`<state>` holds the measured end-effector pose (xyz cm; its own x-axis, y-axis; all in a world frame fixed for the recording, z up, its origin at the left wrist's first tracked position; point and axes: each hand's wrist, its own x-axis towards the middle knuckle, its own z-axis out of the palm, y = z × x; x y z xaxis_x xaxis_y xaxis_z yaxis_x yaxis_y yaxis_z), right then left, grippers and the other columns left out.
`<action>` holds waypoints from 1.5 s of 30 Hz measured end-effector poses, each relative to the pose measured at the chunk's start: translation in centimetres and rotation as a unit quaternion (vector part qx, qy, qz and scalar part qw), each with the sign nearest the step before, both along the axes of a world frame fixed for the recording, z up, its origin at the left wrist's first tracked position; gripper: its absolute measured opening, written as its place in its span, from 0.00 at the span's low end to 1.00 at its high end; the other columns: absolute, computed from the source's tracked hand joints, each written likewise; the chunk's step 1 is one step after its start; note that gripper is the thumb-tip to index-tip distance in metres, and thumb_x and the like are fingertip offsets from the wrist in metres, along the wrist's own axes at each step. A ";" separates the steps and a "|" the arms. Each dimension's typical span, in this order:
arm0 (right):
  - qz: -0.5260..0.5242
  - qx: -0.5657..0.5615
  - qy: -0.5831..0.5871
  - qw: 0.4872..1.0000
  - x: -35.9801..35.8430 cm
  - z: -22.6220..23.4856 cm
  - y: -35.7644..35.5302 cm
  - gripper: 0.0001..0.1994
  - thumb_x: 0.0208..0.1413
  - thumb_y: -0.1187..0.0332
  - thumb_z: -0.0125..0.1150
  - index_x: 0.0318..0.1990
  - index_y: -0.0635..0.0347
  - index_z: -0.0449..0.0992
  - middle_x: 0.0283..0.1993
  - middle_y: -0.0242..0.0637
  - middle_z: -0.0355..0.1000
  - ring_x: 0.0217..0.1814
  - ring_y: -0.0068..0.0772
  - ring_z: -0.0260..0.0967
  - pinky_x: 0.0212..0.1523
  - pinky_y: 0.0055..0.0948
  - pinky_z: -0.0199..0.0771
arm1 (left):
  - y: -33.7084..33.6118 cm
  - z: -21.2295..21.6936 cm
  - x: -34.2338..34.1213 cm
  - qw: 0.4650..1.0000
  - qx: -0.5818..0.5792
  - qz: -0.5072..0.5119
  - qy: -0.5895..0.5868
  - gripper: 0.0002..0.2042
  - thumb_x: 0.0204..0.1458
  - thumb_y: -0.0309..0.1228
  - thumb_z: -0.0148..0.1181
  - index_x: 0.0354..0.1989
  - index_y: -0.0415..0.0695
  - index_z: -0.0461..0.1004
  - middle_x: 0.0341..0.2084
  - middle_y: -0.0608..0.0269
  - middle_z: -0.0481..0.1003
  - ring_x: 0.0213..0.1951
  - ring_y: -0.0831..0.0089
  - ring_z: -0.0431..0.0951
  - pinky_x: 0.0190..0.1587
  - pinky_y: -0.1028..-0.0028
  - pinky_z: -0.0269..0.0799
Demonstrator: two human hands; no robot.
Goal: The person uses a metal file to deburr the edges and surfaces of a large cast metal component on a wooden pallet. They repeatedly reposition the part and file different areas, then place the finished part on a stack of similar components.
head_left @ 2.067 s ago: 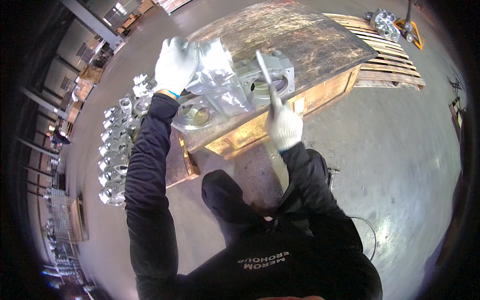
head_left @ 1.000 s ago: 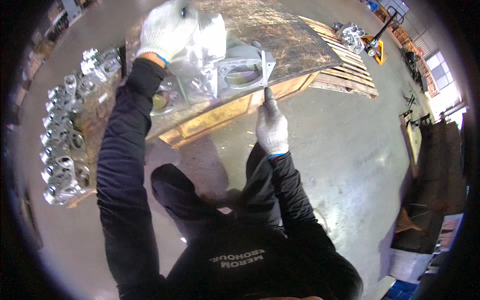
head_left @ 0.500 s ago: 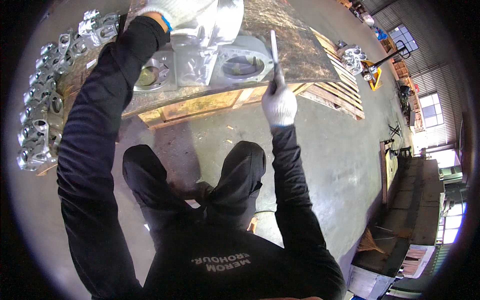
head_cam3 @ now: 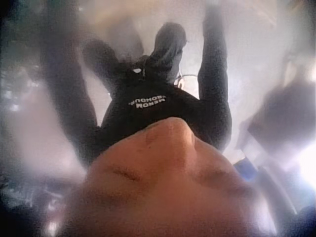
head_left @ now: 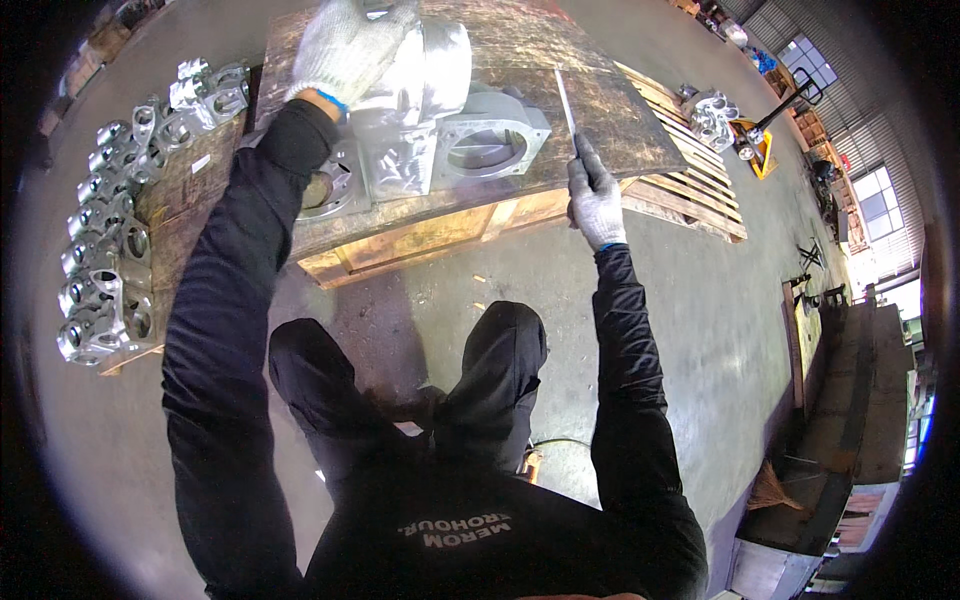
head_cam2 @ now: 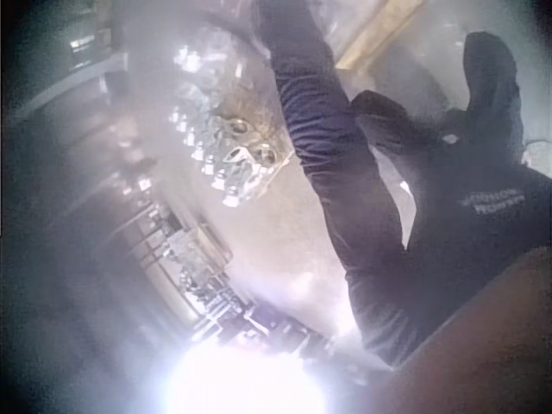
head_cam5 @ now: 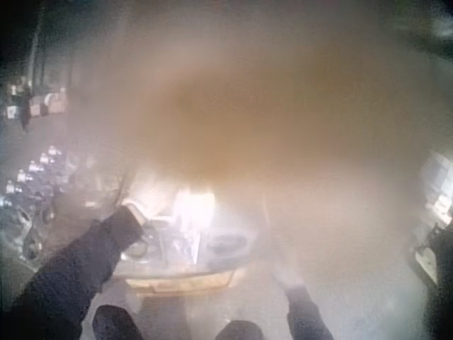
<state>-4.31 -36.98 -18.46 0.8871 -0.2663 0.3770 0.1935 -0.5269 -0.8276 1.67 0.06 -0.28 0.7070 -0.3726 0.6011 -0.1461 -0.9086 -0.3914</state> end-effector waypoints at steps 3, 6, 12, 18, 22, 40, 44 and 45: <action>0.034 0.258 0.139 0.955 -0.2 0.1 -0.7 0.19 0.71 0.57 0.57 0.62 0.56 0.76 0.31 0.32 0.75 0.23 0.26 0.71 0.23 0.27 0.72 | 1.0 -0.5 2.9 0.905 -0.375 -0.198 0.020 0.27 0.60 0.54 0.61 0.51 0.39 0.79 0.43 0.40 0.81 0.47 0.43 0.82 0.49 0.55 0.78; 0.087 0.372 0.165 0.909 1.3 -0.3 0.2 0.14 0.71 0.53 0.56 0.48 0.53 0.76 0.27 0.30 0.69 0.18 0.23 0.63 0.15 0.25 0.62 | 1.4 -0.9 3.8 0.904 -0.384 -0.187 0.006 0.32 0.56 0.58 0.64 0.51 0.37 0.80 0.42 0.40 0.82 0.46 0.45 0.83 0.49 0.57 0.77; 0.047 0.438 0.068 0.895 7.6 -2.3 1.9 0.17 0.74 0.53 0.49 0.54 0.55 0.75 0.30 0.30 0.71 0.21 0.25 0.66 0.19 0.27 0.65 | 0.6 0.3 1.8 0.897 -0.392 -0.198 0.049 0.27 0.57 0.54 0.66 0.48 0.38 0.82 0.36 0.45 0.83 0.38 0.53 0.85 0.44 0.62 0.78; 0.049 0.383 0.080 0.919 5.8 -2.3 4.0 0.14 0.73 0.56 0.53 0.43 0.56 0.74 0.25 0.32 0.70 0.15 0.26 0.66 0.14 0.28 0.64 | 1.7 1.4 2.0 0.843 -0.481 -0.204 0.129 0.22 0.58 0.47 0.69 0.46 0.37 0.83 0.34 0.52 0.84 0.32 0.70 0.82 0.38 0.71 0.77; -0.020 0.147 0.024 0.989 -0.7 -1.4 5.7 0.18 0.71 0.60 0.55 0.62 0.57 0.72 0.29 0.38 0.76 0.19 0.39 0.74 0.19 0.36 0.73 | 4.0 1.8 2.8 0.758 -0.564 -0.236 0.230 0.16 0.62 0.39 0.68 0.48 0.37 0.82 0.35 0.61 0.83 0.31 0.77 0.77 0.35 0.74 0.75; -0.149 -0.249 -0.005 0.957 -10.7 1.7 13.1 0.28 0.65 0.67 0.59 0.73 0.42 0.69 0.24 0.49 0.75 0.20 0.47 0.75 0.24 0.43 0.76 | 5.0 0.7 3.8 0.802 -0.506 -0.276 0.153 0.13 0.62 0.38 0.67 0.42 0.38 0.81 0.28 0.65 0.79 0.29 0.80 0.71 0.33 0.75 0.71; -0.116 -0.110 -0.087 0.983 -6.9 2.4 8.3 0.21 0.66 0.68 0.58 0.65 0.55 0.75 0.43 0.55 0.81 0.45 0.56 0.82 0.42 0.43 0.83 | 5.2 1.2 3.7 0.795 -0.516 -0.216 0.235 0.12 0.64 0.36 0.64 0.46 0.39 0.81 0.37 0.64 0.81 0.39 0.80 0.76 0.45 0.75 0.73; -0.064 -0.012 -0.053 0.996 -6.4 2.6 6.7 0.19 0.69 0.68 0.56 0.65 0.56 0.75 0.52 0.56 0.79 0.57 0.53 0.79 0.54 0.36 0.80 | 5.3 1.2 3.7 0.791 -0.512 -0.241 0.232 0.13 0.63 0.37 0.65 0.46 0.38 0.81 0.36 0.63 0.81 0.37 0.80 0.75 0.42 0.75 0.73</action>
